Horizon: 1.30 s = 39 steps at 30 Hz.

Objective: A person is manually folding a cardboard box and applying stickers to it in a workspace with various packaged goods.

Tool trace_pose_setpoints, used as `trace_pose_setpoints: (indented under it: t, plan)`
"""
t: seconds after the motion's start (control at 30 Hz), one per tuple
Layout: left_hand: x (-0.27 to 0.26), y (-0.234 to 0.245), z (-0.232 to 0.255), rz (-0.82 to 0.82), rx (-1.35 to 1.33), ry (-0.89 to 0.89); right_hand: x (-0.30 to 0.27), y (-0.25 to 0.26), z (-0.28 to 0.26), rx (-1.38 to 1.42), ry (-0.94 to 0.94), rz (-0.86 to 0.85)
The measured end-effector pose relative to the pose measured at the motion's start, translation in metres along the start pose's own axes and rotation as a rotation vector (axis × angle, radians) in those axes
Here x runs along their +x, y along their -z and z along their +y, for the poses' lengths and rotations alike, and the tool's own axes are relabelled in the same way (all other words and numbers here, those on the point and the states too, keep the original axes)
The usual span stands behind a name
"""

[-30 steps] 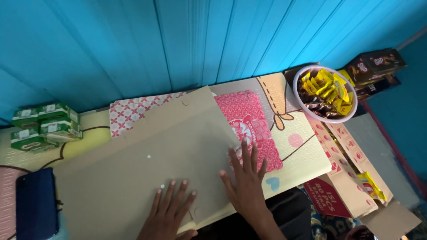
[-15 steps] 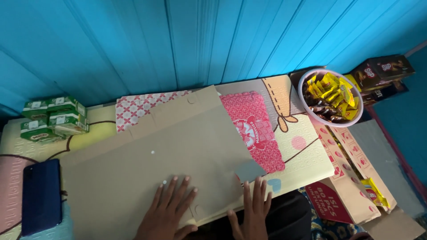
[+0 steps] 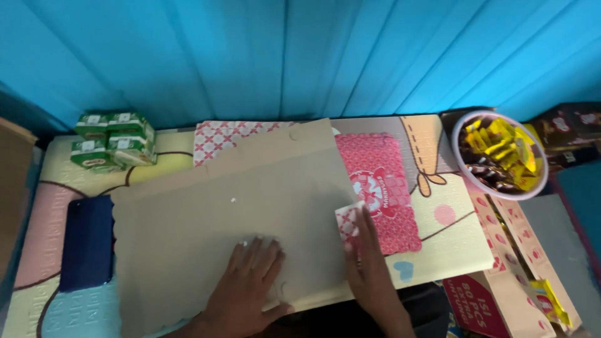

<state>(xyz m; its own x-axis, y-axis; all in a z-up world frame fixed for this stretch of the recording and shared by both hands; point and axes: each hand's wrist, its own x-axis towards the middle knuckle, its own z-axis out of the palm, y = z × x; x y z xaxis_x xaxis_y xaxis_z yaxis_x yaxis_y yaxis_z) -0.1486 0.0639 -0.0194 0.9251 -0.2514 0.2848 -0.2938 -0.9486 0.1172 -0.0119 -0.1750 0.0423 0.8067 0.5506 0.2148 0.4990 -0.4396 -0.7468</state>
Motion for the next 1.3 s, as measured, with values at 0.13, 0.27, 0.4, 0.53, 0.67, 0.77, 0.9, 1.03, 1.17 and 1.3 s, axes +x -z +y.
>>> trace_pose_setpoints:
  t: [0.13, 0.27, 0.4, 0.53, 0.67, 0.77, 0.9, 1.03, 1.17, 1.3]
  plan:
    - [0.003, 0.01, -0.001, -0.08, -0.017, 0.012, -0.024, 0.002, 0.004, -0.053, -0.047, -0.039]
    - [0.004, 0.011, -0.004, -0.09, -0.13, 0.028, -0.061, -0.009, 0.025, -0.242, 0.096, 0.079]
    - [0.013, 0.031, -0.002, -0.025, -0.205, 0.057, -0.078, -0.018, 0.037, -0.301, 0.165, 0.135]
    - [0.016, 0.038, -0.006, -0.009, -0.217, 0.051, -0.056, -0.02, 0.028, -0.282, 0.3, 0.134]
    - [0.016, 0.04, -0.006, -0.001, -0.232, 0.052, -0.044, -0.027, 0.031, -0.34, 0.271, 0.074]
    - [0.01, 0.032, -0.006, -0.032, -0.215, 0.047, -0.037, -0.024, 0.033, -0.328, 0.3, 0.09]
    - [0.009, 0.03, -0.008, -0.037, -0.139, 0.023, -0.035, -0.02, 0.04, -0.365, 0.23, 0.117]
    - [0.012, 0.022, -0.012, 0.018, -0.014, 0.012, -0.031, -0.018, 0.037, -0.391, 0.227, 0.134]
    - [0.015, 0.019, -0.019, 0.029, 0.004, 0.002, -0.035, -0.023, 0.047, -0.425, 0.255, 0.071]
    - [0.017, 0.019, -0.022, 0.008, -0.059, 0.007, -0.036, -0.029, 0.048, -0.409, 0.217, 0.104]
